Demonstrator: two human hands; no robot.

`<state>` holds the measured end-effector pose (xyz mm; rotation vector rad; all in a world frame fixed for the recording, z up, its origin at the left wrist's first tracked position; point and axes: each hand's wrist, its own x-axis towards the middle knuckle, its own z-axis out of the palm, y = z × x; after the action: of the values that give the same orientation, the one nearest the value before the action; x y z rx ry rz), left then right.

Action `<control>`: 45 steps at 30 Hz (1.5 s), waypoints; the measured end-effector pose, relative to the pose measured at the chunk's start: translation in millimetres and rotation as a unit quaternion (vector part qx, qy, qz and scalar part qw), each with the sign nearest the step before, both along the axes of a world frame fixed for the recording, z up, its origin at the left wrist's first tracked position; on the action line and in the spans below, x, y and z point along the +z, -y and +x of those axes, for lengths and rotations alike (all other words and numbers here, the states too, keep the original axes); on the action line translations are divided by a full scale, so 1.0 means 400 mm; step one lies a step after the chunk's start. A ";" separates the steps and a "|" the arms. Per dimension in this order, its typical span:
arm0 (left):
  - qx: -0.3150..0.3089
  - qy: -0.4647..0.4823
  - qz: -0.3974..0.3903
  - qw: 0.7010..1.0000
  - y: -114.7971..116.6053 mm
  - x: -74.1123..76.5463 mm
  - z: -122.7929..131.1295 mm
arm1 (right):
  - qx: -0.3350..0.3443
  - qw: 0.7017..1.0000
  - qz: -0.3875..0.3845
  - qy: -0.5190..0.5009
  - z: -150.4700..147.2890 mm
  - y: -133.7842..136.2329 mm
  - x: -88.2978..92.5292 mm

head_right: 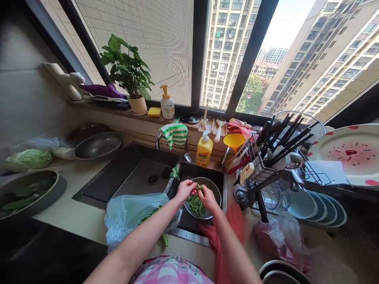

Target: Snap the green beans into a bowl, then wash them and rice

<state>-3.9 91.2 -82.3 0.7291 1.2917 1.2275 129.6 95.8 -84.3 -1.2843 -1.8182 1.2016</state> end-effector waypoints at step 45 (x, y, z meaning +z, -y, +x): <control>-0.283 -0.634 -0.037 0.719 0.508 0.081 -0.304 | 0.060 0.973 -0.215 0.064 -0.119 0.317 0.053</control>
<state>-125.3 -112.0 -50.0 1.9057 1.9059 -0.0067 82.2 -30.8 -62.9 -1.5324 -1.8077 1.6833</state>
